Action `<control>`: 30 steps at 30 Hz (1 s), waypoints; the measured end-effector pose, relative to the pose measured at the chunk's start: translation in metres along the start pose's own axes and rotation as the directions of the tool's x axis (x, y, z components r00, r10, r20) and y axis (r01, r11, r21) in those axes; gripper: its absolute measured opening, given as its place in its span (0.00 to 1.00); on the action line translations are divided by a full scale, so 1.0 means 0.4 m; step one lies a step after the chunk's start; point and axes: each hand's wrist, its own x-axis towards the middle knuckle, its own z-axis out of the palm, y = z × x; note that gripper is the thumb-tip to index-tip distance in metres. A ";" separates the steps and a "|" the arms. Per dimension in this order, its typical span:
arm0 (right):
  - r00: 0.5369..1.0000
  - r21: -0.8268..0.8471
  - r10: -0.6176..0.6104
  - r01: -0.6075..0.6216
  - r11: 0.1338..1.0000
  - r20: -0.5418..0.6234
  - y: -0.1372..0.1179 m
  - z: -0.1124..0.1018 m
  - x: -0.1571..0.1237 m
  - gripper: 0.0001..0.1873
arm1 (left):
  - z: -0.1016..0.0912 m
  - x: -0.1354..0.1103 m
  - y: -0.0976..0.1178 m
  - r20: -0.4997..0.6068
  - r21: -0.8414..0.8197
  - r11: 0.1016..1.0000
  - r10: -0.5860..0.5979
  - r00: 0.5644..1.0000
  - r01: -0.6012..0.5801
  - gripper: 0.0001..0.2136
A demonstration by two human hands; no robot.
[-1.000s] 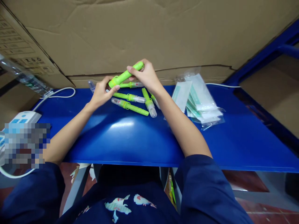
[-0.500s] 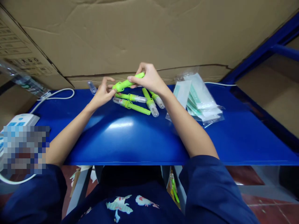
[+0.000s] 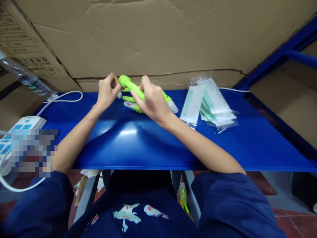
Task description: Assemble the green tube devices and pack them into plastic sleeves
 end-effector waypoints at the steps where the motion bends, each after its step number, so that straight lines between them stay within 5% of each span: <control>1: 1.000 0.022 0.027 -0.027 0.999 -0.015 -0.001 -0.008 -0.010 0.18 | -0.003 -0.002 0.006 0.013 0.006 1.000 -0.005 1.000 0.005 0.07; 5: 0.983 0.211 0.177 -0.162 0.964 -0.054 0.020 -0.047 -0.036 0.25 | -0.017 -0.004 0.020 0.040 0.036 0.999 -0.001 0.999 0.000 0.06; 9: 0.945 0.320 0.318 -0.279 0.905 -0.074 0.123 -0.131 -0.043 0.26 | -0.061 -0.007 -0.002 0.014 0.058 0.998 -0.021 1.000 0.020 0.05; 11: 0.911 0.227 0.388 -0.352 0.908 -0.142 0.195 -0.182 -0.047 0.20 | -0.088 -0.018 -0.021 0.077 0.063 0.997 -0.047 0.996 0.042 0.05; 14: 0.866 -0.131 0.458 -0.487 0.864 -0.200 0.289 -0.220 -0.058 0.14 | -0.108 -0.045 -0.050 0.285 0.155 0.987 -0.087 0.955 0.044 0.05; 18: 0.863 -0.437 0.504 -0.458 0.774 -0.011 0.348 -0.169 -0.073 0.15 | -0.101 -0.074 -0.085 0.412 0.317 0.945 -0.210 0.887 0.077 0.06; 23: 0.858 -0.458 0.511 -0.435 0.775 0.049 0.365 -0.093 -0.092 0.15 | -0.114 -0.089 -0.106 0.410 0.430 0.874 -0.411 0.814 0.225 0.08; 26: 0.863 -0.498 0.492 -0.378 0.780 0.114 0.354 -0.092 -0.096 0.15 | -0.118 -0.095 -0.096 0.345 0.481 0.845 -0.428 0.835 0.234 0.08; 30: 0.900 -0.585 0.399 -0.231 0.777 0.174 0.311 -0.085 -0.052 0.15 | -0.048 -0.085 -0.058 0.227 0.442 0.890 -0.237 0.945 0.117 0.05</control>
